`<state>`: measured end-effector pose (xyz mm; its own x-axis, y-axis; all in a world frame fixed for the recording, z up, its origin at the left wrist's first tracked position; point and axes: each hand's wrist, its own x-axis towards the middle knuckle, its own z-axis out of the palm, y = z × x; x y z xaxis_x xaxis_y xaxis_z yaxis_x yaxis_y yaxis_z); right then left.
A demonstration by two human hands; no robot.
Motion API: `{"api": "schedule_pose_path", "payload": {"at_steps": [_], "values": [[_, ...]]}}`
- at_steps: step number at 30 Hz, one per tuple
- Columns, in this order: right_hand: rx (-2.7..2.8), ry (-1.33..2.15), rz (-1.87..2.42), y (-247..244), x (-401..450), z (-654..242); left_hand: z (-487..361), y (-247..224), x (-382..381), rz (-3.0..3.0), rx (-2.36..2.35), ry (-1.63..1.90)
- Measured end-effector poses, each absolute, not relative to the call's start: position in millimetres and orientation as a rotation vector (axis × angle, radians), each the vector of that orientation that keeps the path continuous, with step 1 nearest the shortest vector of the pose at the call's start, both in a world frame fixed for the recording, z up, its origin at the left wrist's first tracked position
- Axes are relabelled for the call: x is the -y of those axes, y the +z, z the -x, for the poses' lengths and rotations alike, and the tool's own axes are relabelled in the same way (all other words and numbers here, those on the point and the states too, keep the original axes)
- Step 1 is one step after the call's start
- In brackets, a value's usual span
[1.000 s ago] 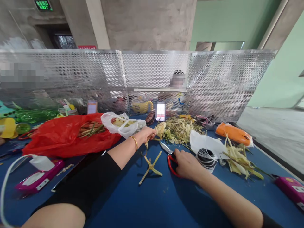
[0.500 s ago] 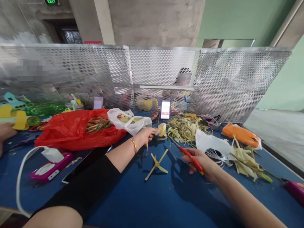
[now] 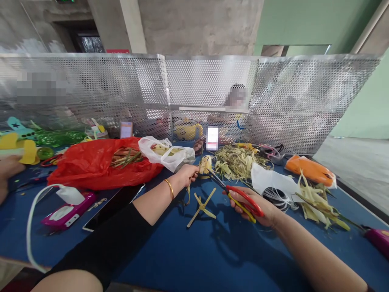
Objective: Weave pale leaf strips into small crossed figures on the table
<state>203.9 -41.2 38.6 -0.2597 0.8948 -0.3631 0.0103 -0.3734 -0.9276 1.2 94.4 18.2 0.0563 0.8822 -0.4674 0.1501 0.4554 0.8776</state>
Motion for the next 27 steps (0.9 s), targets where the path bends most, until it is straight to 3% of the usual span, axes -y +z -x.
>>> {"api": "schedule_pose_path", "payload": {"at_steps": [15,27], "values": [[0.987,1.855,1.067,29,15,-198,-17,39,-86,-1.065,-1.375,0.665],[0.891,1.596,1.053,33,10,-207,-58,61,-115,-1.218,-1.321,0.613]]}}
